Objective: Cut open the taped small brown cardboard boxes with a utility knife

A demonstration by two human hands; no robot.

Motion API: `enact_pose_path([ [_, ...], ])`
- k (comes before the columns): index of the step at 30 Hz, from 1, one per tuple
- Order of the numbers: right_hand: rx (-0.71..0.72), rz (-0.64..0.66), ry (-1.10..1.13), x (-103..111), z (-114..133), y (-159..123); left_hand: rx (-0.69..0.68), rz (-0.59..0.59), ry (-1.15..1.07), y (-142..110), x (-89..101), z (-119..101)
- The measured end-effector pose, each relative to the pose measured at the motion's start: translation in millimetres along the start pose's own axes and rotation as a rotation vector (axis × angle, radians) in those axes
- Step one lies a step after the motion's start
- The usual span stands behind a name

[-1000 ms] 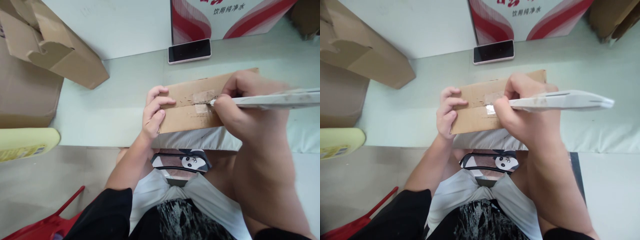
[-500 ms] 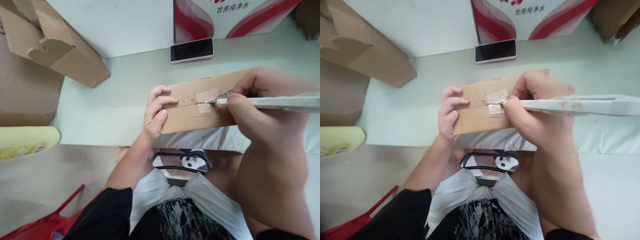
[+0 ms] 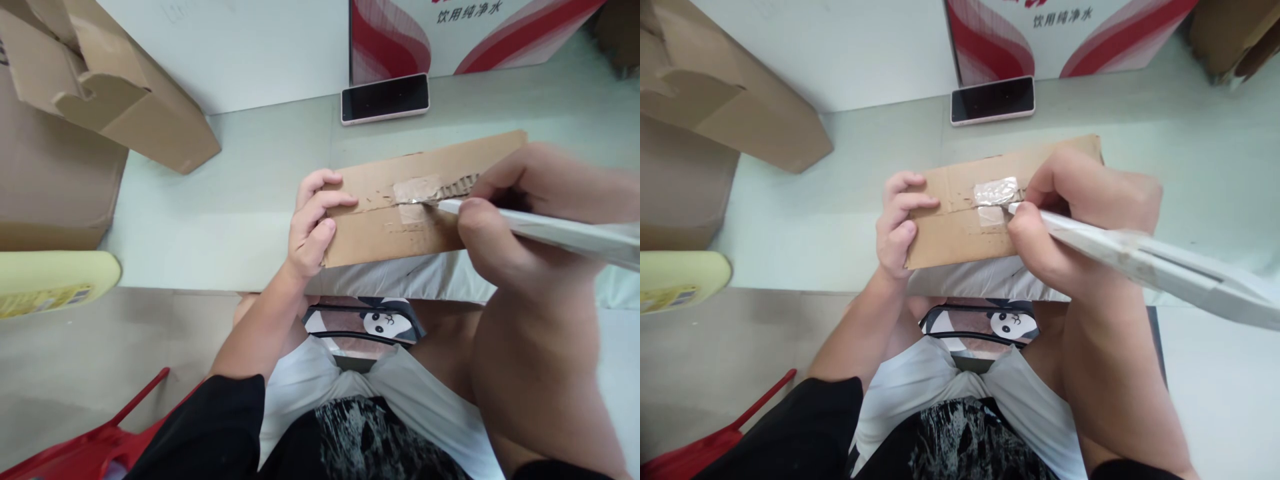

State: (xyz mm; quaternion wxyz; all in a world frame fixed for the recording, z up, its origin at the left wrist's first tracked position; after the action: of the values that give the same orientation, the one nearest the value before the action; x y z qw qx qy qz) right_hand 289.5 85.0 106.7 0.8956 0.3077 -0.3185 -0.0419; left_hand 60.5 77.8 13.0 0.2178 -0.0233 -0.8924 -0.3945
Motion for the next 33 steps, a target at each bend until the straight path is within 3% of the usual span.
enact_pose_path([
  [33,-0.016,-0.052,-0.023,1.0,1.5,-0.7,0.052,0.008,0.04,-1.6,-1.7,2.7],
])
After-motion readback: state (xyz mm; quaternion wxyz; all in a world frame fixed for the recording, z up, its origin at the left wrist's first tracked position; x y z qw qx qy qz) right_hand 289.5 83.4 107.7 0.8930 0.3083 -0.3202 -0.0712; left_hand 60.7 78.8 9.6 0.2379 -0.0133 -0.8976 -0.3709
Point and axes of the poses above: each hand's wrist, its own y-axis towards the middle knuckle, its own x-axis out of the back of the hand, z = x × y, the point moved 8 cm from there along y, towards the middle knuckle, and after that the axes turned 4 degrees about -x, right-handed, at the moved point
